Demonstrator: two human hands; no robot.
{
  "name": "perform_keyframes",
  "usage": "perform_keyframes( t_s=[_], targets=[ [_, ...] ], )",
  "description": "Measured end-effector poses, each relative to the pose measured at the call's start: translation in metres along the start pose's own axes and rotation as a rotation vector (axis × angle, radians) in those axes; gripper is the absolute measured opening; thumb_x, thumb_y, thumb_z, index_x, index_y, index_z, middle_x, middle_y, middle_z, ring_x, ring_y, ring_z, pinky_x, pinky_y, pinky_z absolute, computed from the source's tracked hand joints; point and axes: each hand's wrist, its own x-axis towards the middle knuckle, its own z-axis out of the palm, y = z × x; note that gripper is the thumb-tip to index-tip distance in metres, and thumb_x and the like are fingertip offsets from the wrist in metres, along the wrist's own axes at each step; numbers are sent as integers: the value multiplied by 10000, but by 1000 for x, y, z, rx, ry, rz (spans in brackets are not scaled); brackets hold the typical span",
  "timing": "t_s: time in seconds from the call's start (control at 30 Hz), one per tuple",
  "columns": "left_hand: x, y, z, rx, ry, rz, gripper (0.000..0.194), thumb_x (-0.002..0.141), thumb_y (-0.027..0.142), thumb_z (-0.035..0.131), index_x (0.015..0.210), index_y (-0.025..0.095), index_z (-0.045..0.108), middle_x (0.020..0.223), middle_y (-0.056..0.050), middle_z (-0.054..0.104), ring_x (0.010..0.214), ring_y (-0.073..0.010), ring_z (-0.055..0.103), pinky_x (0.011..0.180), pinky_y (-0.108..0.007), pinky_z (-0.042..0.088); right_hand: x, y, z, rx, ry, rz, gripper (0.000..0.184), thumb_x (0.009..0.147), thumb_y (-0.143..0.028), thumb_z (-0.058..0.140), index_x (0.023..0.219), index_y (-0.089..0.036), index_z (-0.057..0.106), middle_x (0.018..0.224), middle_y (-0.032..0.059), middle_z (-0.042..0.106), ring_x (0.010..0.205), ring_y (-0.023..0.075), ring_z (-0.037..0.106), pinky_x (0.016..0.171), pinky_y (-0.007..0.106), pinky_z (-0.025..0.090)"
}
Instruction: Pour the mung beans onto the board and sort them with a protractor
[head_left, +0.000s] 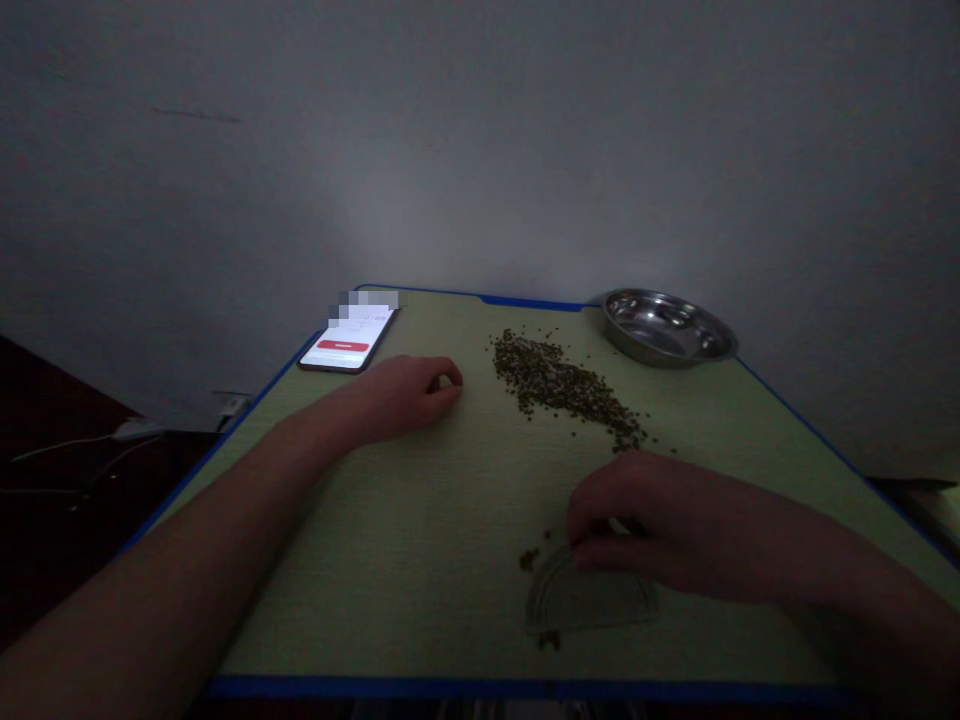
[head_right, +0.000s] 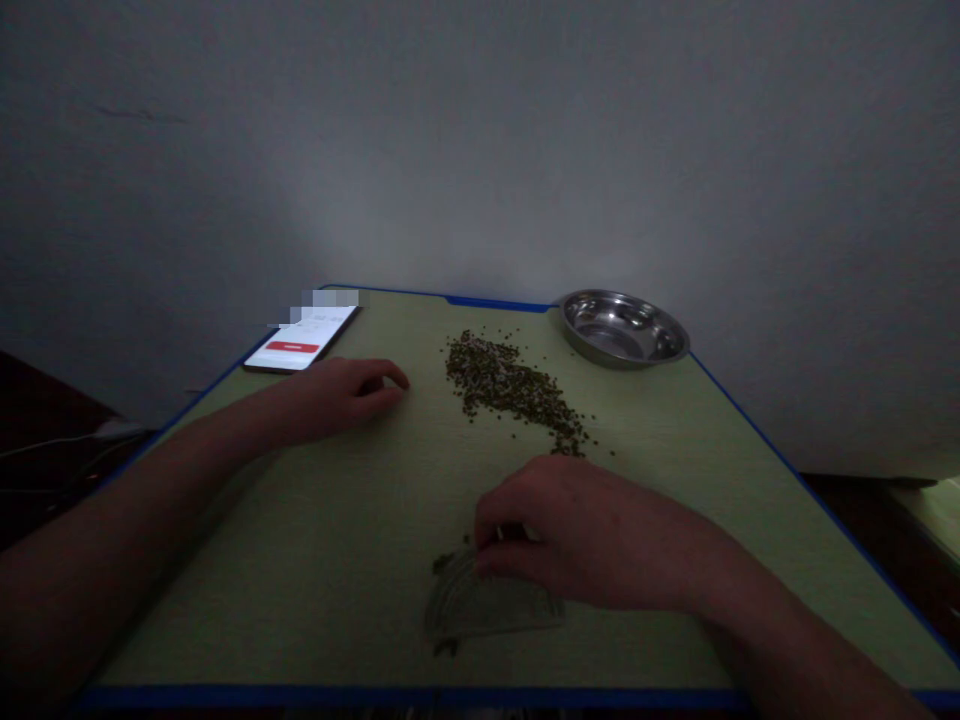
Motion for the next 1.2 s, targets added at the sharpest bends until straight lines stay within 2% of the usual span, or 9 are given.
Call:
perform_keyframes(
  t_s=[0.27,0.57,0.8,0.93,1.07,1.2],
  targets=[
    [2,-2,1,11,3,-1,407,848,423,404,1092,211,651,776,-42,691,667,-166,578,625,-282,389,-2,-3,4,38,-64,-9,136,877,-320,628,870,-232,731,804,-2,713,752,161,628,665,258,415],
    [2,-1,1,11,-3,-12,426,845,428,400,1107,206,652,806,-52,695,666,-171,574,626,-288,386,-7,-3,6,87,-75,7,169,870,-333,627,877,-200,731,849,42,723,777,183,644,640,250,433],
    [1,0,0,-2,2,0,415,845,430,403,1091,210,655,835,-55,707,702,-176,592,642,-286,397,-8,2,2,107,-11,11,161,878,-346,621,841,-223,718,781,6,687,726,158,611,619,240,423],
    [1,1,0,5,4,-6,416,846,421,403,1094,205,658,816,-56,705,703,-186,597,648,-295,401,2,1,-14,98,89,26,198,917,-335,559,821,-206,675,689,-25,627,604,115,532,544,221,368],
    [3,-4,2,8,14,-1,412,845,419,410,1097,206,656,785,-48,693,694,-182,596,635,-292,397,25,-8,-28,5,141,-57,156,910,-253,559,816,-182,661,689,-32,607,593,97,501,563,226,342],
    [3,-7,3,-6,19,15,418,849,429,406,1093,202,659,789,-53,694,681,-180,593,627,-292,395,43,-9,-28,-34,147,-94,135,898,-205,561,864,-160,684,691,-30,608,587,86,491,572,221,340]
  ],
)
